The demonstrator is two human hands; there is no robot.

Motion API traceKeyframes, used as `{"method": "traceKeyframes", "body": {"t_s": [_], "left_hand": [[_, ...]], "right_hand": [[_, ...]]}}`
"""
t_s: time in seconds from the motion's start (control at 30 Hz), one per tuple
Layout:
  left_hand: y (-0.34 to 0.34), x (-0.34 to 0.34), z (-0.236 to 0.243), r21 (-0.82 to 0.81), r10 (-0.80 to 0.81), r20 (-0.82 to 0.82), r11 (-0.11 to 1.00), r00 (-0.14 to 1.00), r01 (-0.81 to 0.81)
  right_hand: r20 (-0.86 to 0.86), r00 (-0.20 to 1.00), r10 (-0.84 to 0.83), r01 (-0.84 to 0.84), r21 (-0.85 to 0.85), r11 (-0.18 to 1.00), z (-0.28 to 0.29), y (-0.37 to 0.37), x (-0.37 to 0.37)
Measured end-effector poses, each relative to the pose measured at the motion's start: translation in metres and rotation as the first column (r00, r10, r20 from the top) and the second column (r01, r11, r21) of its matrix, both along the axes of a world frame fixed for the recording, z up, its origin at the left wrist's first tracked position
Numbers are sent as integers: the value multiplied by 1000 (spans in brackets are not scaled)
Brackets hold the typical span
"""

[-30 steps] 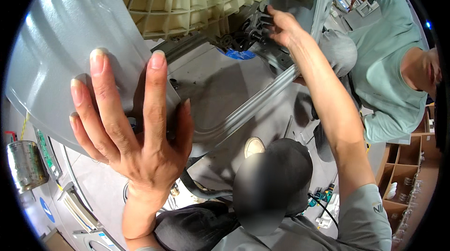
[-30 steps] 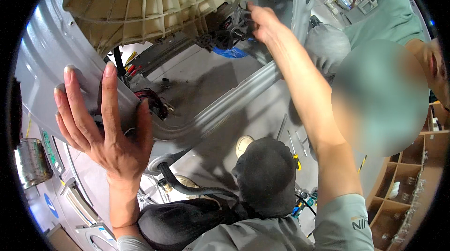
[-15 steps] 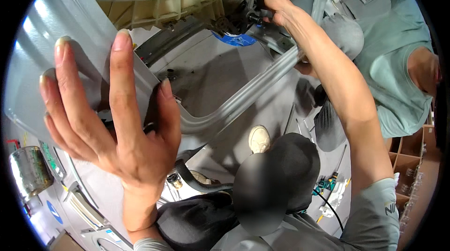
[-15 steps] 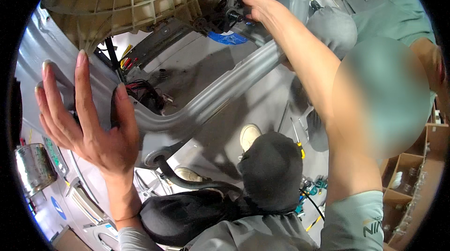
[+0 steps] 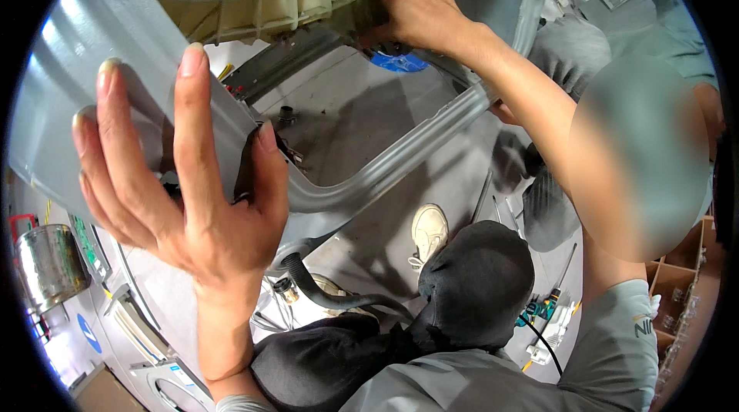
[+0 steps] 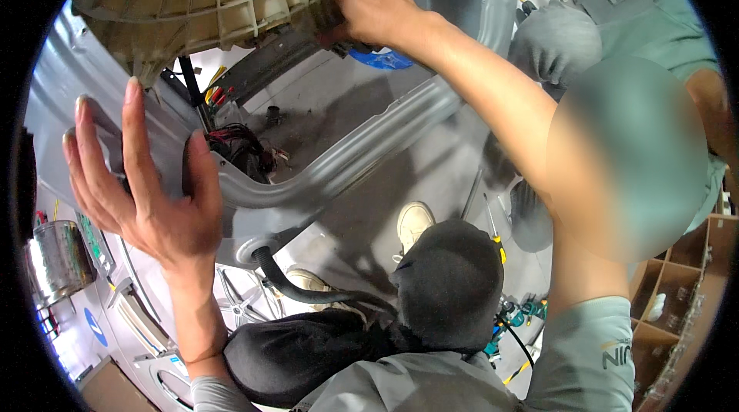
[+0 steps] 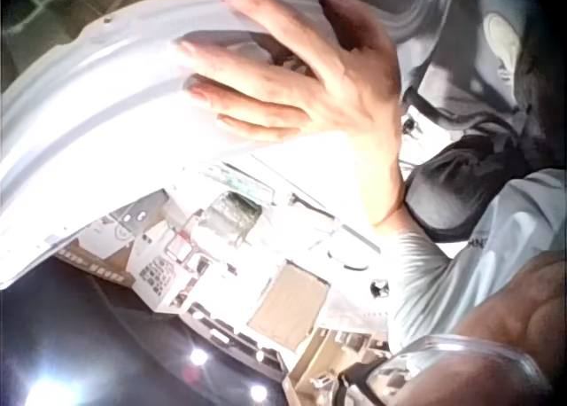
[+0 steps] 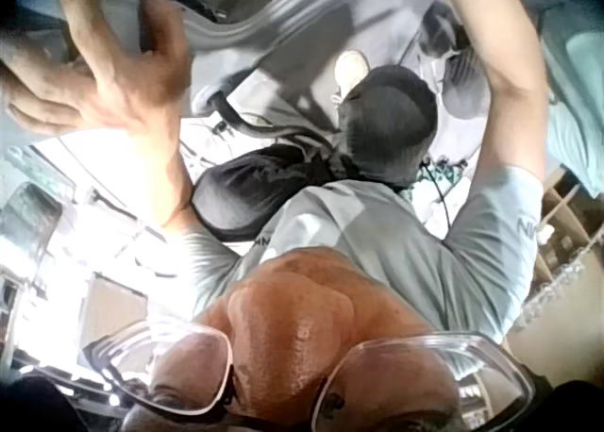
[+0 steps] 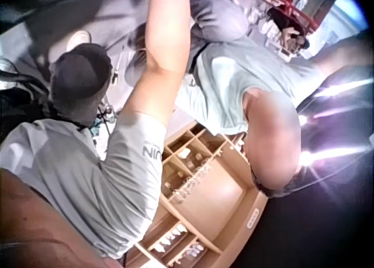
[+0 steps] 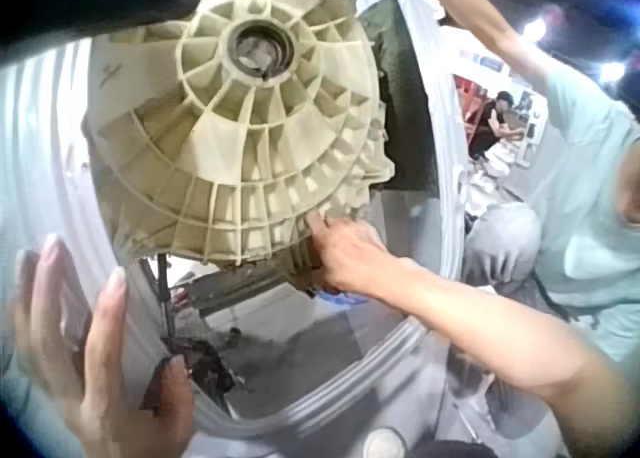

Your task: The person works on a washing machine drum assembly, first manipulating the motor and wiring by hand, then using a power drill to drive a long fastener into a component, and finally pressing a bearing into place and tapping the housing with a hammer.

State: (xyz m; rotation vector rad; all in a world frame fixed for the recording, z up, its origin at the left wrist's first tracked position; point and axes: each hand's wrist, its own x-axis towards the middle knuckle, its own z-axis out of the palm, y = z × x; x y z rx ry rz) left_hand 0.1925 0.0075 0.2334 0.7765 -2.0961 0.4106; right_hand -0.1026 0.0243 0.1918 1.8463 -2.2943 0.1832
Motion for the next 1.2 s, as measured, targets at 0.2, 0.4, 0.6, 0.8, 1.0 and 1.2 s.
{"method": "traceKeyframes", "body": {"t_s": [0.2,0.4,0.6,0.8,1.0,1.2], "left_hand": [[12,3,7,3,54,138,998,989,-55],[28,30,17,221,24,460,965,888,-141],[42,38,72,380,-50,622,892,781,-246],[12,6,236,383,-115,247,924,962,12],[-101,-52,418,-47,-91,182,994,979,102],[-134,-46,413,-19,-69,393,996,917,83]], "right_hand": [[-277,958,77,-147,-242,959,-42,7,-18],[373,924,-84,71,47,996,45,60,58],[826,513,-235,41,250,967,131,123,122],[795,347,-499,127,487,864,190,227,152],[646,262,-717,347,630,695,269,328,184],[498,-63,-865,478,776,412,366,402,254]]}}
